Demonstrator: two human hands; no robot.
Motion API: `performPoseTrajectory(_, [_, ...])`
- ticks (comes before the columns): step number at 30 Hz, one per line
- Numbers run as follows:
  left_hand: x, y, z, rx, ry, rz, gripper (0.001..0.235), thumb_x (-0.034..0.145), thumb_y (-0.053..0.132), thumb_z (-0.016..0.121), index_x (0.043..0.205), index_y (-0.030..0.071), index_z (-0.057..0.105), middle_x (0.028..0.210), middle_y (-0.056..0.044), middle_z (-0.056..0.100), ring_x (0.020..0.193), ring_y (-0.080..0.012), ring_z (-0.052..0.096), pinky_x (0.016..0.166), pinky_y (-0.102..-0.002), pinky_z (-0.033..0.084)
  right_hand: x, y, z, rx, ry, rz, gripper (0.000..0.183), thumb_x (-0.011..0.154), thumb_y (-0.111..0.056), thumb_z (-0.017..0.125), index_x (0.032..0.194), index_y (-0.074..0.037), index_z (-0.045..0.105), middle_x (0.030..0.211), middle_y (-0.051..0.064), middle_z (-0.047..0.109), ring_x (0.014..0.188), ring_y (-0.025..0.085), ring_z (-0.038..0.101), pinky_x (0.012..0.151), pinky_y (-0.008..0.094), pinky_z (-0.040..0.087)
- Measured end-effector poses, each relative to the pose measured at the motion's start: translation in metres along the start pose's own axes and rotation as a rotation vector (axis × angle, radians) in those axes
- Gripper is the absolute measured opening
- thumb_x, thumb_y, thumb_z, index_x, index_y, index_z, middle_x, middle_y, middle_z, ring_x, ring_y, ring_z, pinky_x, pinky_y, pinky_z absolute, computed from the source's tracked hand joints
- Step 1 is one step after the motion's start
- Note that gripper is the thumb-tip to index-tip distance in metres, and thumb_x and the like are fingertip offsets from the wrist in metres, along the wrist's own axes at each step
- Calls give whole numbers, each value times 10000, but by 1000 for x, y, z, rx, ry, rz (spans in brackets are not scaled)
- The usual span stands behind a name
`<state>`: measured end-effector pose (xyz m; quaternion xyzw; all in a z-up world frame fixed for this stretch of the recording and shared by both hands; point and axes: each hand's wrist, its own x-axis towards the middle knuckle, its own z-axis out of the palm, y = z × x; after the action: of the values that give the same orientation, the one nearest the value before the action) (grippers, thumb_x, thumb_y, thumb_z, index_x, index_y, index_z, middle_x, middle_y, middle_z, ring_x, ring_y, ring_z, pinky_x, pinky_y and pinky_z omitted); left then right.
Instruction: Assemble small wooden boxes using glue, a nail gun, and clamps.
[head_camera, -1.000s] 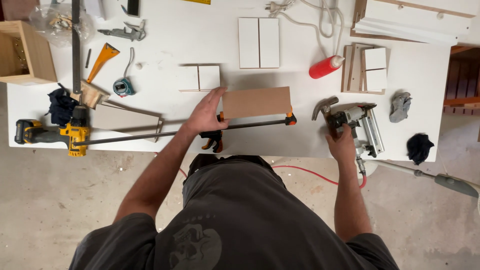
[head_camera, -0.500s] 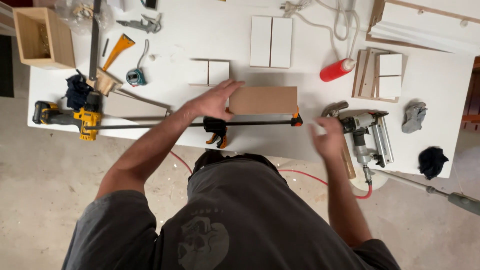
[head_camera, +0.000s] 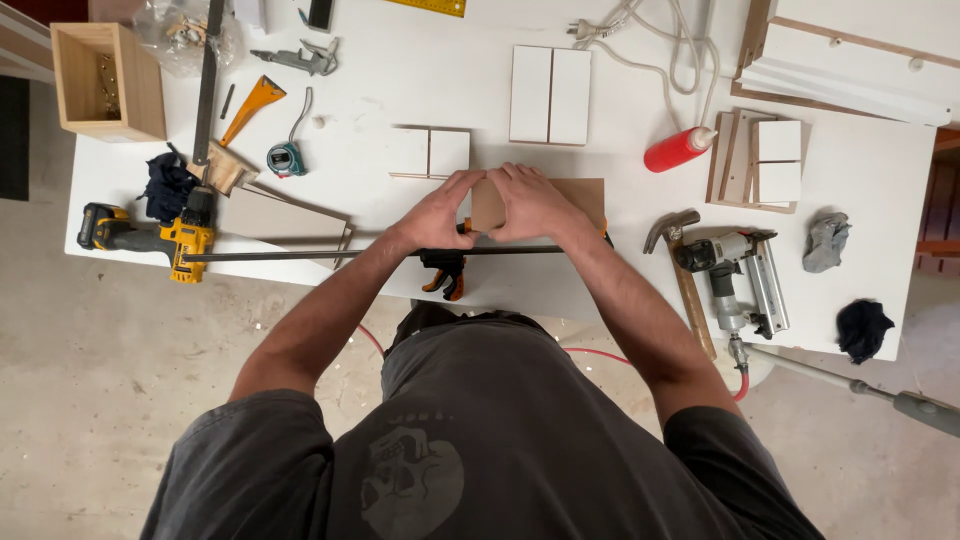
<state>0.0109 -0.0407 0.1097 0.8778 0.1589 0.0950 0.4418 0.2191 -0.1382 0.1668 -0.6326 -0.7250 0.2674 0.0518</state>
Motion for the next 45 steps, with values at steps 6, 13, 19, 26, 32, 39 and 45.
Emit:
performPoseTrajectory(6, [-1,-14,10,-23,31,-66,1072,660,314,865,1572,127,332,1452,-136,457,1313,-384,545,1078,-490,518,5,-3,2,-85,-81,-11,967,659,-538,747,1415,-12,453,1241,183,555,1211,373,558,1037,456,410])
performPoseTrajectory(13, [-5,-9,10,-30,45,-57,1054,656,317,870,1555,110,361,1436,-174,481,1274,-425,573,1053,-518,534,0,-2,15,-121,4,-44,966,607,-497,737,1403,-12,482,1170,151,551,1168,350,564,980,425,410])
performPoseTrajectory(19, [2,-11,10,-10,64,-32,1046,664,329,863,1558,114,364,1441,-168,482,1278,-412,574,1054,-507,533,1,-2,8,-102,68,-58,968,601,-489,752,1392,11,503,1169,171,562,1170,361,561,989,423,405])
performPoseTrajectory(26, [-4,-7,7,30,91,53,1039,665,307,858,1546,70,361,1397,-198,497,1252,-444,574,1016,-516,542,-2,-2,19,-94,129,-88,983,572,-472,774,1395,-8,502,1137,158,565,1137,362,581,988,424,412])
performPoseTrajectory(32, [1,-18,19,94,146,107,1066,641,333,873,1538,58,366,1376,-186,502,1230,-424,587,997,-500,557,-4,0,18,-103,165,-111,966,572,-457,780,1378,3,515,1118,147,568,1107,345,587,983,419,414])
performPoseTrajectory(39, [-2,-13,15,103,112,91,1028,680,290,830,1554,42,347,1397,-180,491,1248,-407,579,1009,-476,552,-6,4,26,-130,216,-129,978,575,-458,782,1407,-27,502,1136,138,568,1116,331,580,1029,429,400])
performPoseTrajectory(45, [-5,-18,24,127,155,48,1042,662,311,851,1542,48,358,1390,-170,487,1250,-395,578,998,-483,563,-40,-3,12,-22,242,-82,1135,677,-482,839,1563,23,341,1519,290,429,1424,444,404,1225,564,222])
